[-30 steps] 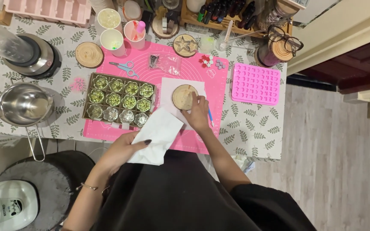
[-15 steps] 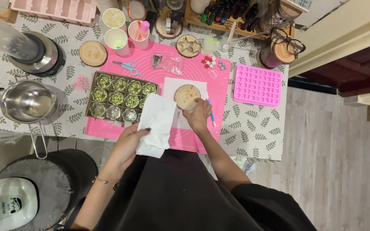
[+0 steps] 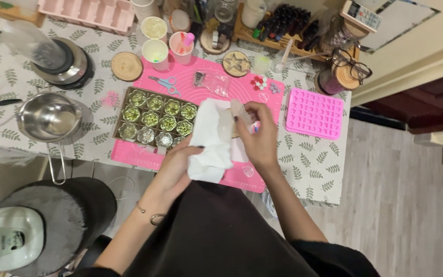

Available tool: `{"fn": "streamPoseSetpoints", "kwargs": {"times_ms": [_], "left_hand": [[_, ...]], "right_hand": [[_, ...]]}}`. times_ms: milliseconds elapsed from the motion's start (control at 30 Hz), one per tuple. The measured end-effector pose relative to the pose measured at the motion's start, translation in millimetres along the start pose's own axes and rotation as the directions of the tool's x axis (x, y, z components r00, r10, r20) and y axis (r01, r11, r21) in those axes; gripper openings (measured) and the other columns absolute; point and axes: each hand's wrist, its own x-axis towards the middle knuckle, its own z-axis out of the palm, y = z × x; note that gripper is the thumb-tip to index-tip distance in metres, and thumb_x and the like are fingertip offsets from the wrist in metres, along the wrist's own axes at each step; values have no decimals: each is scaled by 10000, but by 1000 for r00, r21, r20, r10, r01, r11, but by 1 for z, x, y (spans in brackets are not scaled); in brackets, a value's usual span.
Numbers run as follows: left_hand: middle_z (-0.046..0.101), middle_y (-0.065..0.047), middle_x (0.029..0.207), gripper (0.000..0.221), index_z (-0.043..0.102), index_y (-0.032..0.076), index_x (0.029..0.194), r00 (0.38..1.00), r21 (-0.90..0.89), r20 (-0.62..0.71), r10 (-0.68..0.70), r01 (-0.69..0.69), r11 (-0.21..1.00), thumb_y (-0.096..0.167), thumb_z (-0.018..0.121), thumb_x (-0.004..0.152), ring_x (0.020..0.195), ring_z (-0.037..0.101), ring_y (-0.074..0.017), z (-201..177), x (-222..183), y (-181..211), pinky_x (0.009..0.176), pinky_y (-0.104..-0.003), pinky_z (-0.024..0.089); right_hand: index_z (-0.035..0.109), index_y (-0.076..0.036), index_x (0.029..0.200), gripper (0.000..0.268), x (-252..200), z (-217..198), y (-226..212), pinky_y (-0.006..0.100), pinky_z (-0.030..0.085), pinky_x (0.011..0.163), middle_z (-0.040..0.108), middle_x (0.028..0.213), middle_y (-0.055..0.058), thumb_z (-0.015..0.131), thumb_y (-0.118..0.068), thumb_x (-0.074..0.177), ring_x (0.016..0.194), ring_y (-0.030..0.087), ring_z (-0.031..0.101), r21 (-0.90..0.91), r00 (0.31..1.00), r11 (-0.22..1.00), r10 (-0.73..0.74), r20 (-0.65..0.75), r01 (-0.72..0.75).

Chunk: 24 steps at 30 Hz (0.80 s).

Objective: Decorating small containers and preparing materials for a craft project.

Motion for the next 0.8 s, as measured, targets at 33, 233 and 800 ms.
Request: {"fn": "streamPoseSetpoints", "kwargs": {"times_ms": [33, 233, 800], "left_hand": [[680, -155, 1297, 565, 511, -7, 1456, 1000, -4, -3, 8, -8, 1000, -28, 492, 892, 1125, 678, -243, 13, -8, 7, 962, -358, 544], [676, -151, 1262, 500, 546, -37, 1364, 967, -370, 204, 151, -66, 927, 309, 448, 1018, 1124, 667, -256, 68, -54, 44, 1002, -401, 529], [702, -105, 1260, 398, 586, -4, 1315, 974, -220, -64, 216, -225, 949, 242, 495, 1017, 1121, 698, -197, 72, -66, 41, 960, -356, 554]], "right_hand": [[569, -30, 1170, 342, -8, -2, -20, 359, 515, 875, 651, 1029, 106, 718, -35, 862, 954, 258, 611, 1, 1000, 1000, -6, 7, 6], [681, -37, 1162, 361, -36, -25, -108, 398, 470, 995, 639, 1185, 126, 753, -36, 808, 1118, 337, 572, -327, 812, 745, -554, 181, 581], [303, 85, 1529, 788, -58, -26, -119, 612, 153, 1259, 296, 1598, 349, 659, -274, 925, 1519, 552, 230, -342, 734, 650, -614, 289, 678]]}}
